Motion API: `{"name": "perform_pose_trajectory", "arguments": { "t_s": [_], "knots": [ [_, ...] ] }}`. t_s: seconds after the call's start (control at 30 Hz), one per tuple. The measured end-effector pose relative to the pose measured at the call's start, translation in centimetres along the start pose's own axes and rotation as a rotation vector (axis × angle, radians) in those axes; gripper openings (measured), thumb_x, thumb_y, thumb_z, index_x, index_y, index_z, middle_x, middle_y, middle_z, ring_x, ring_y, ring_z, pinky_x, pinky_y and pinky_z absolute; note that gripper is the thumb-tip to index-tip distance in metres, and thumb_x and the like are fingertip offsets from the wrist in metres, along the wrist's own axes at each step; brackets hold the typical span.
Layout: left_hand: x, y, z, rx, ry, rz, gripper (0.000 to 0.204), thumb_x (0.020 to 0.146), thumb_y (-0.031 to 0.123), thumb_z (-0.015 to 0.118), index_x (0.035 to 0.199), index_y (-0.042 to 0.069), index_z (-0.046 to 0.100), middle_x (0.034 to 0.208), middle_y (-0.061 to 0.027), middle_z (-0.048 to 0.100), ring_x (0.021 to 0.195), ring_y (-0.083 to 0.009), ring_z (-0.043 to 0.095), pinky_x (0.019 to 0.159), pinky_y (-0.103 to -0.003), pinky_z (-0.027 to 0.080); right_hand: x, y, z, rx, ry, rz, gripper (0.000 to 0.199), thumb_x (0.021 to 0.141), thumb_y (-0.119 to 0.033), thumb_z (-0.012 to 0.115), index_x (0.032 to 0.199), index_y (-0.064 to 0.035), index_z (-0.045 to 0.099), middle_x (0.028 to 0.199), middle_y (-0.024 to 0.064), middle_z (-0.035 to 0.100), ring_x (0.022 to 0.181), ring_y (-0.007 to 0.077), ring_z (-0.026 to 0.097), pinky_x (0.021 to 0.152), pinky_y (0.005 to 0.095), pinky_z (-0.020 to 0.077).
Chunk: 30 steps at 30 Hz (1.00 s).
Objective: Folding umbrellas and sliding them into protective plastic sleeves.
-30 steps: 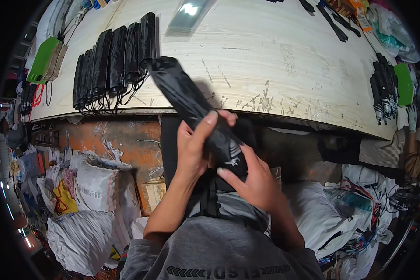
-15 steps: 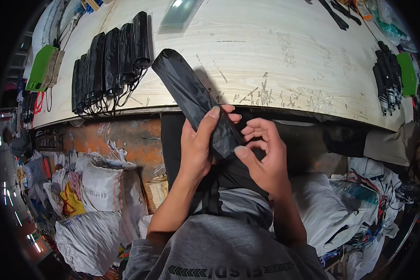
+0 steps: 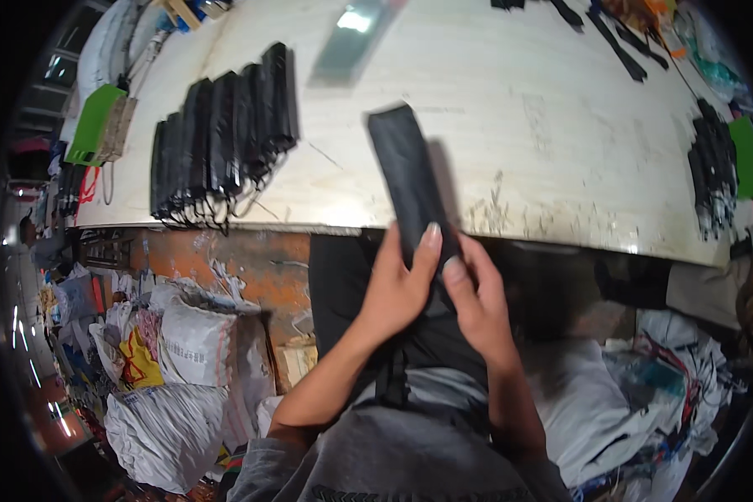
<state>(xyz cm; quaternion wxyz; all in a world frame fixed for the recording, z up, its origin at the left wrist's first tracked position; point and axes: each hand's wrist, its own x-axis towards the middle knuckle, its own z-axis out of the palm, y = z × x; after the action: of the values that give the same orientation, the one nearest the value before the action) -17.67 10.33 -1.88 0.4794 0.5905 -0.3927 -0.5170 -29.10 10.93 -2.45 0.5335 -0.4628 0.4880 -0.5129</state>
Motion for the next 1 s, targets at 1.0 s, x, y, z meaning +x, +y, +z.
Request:
{"name": "perform_pose_trajectory", "arguments": {
  "t_s": [1.0],
  "knots": [
    [31.9, 6.5, -13.8, 1.242, 0.234, 0.166, 0.031, 0.096, 0.025, 0.061, 0.085, -0.004, 0.068, 0.075, -0.0166, 0.068, 0.065, -0.0319, 0.063, 0.068, -0.043, 0.052, 2.6, 1.2, -4.0, 0.071, -0.071, 0.407, 0.019, 0.092, 0.001, 0.060, 0.111, 0.0014, 0.057, 0.069, 0.0052, 0.056, 0.051, 0.0108, 0.047, 0.049, 0.0239, 0.0422]
  ]
}}
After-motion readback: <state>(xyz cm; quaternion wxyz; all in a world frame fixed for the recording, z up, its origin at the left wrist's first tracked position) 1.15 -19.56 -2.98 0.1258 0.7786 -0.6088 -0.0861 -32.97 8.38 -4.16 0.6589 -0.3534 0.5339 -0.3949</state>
